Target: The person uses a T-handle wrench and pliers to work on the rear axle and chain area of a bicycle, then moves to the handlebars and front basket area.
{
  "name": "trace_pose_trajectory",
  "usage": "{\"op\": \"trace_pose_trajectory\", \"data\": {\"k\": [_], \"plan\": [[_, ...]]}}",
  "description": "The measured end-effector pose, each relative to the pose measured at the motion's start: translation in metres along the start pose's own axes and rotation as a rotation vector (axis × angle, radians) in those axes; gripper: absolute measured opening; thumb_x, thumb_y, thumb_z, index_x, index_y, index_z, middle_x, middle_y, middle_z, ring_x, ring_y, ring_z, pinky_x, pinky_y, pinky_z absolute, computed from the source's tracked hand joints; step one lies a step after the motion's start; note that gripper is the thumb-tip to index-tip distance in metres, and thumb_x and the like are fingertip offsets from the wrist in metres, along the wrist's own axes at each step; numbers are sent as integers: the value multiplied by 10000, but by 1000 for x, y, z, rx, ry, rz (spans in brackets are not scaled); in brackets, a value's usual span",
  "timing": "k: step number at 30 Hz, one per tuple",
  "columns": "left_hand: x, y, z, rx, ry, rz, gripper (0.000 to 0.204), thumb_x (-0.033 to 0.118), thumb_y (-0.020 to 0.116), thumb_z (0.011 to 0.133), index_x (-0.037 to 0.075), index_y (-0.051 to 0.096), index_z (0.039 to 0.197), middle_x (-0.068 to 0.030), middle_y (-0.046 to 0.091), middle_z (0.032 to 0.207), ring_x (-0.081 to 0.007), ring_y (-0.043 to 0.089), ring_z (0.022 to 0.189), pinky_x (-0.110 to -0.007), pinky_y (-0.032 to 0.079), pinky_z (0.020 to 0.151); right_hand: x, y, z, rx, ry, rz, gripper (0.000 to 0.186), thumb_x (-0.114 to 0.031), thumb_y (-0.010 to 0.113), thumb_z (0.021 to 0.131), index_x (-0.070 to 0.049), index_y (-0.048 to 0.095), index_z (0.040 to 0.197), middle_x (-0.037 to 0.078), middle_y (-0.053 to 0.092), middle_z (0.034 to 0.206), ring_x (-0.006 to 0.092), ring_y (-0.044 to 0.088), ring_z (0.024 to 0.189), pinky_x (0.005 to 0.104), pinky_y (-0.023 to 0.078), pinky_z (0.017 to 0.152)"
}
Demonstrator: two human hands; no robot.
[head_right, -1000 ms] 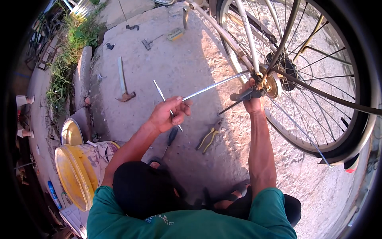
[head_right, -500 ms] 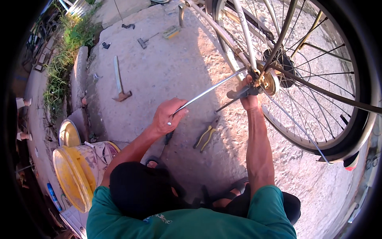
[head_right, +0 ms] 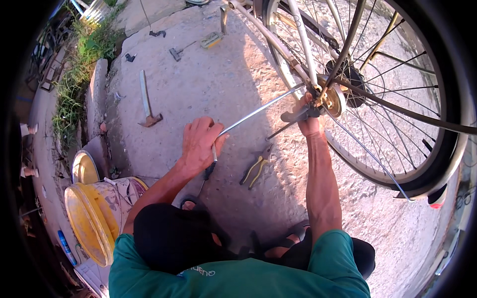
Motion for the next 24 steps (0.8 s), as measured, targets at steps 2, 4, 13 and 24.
{"op": "trace_pose_trajectory", "data": {"k": [2, 4, 13, 24], "plan": [[-7, 8, -5, -229, -187, 218, 142, 230, 715, 936, 95, 682, 962, -80, 647, 918, -326, 618, 826, -441, 443, 715, -1, 2, -1, -15, 14, -21, 206, -213, 574, 1039, -184, 441, 883, -56, 272, 689, 98, 297, 626, 283, 276, 602], [-22, 18, -6, -408, -343, 54, 167, 262, 697, 966, 96, 688, 968, -92, 662, 969, -306, 642, 841, -435, 461, 708, -2, 3, -2, 11, 19, -29, 204, -211, 565, 1040, -184, 439, 881, -56, 271, 689, 98, 296, 627, 282, 274, 602], [-57, 28, -48, -566, -801, -1356, 375, 224, 635, 1020, 4, 615, 1323, -115, 682, 1114, -198, 673, 961, -375, 571, 782, -3, 6, -2, 42, 7, -33, 202, -215, 514, 1068, -181, 445, 882, -58, 273, 682, 95, 284, 614, 282, 271, 596], [-53, 43, -52, -274, -653, -1196, 496, 50, 729, 952, 9, 547, 1411, -39, 622, 1157, -116, 611, 999, -300, 542, 857, -3, 11, 1, -27, -3, -51, 219, -272, 581, 1069, -175, 498, 892, -64, 302, 667, 87, 286, 585, 293, 266, 571]]}}
Point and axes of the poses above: each hand's wrist, its own z-axis towards the middle knuckle, its own y-axis out of the palm, x = y × z, the point moved 6 cm from there along z, towards the middle knuckle
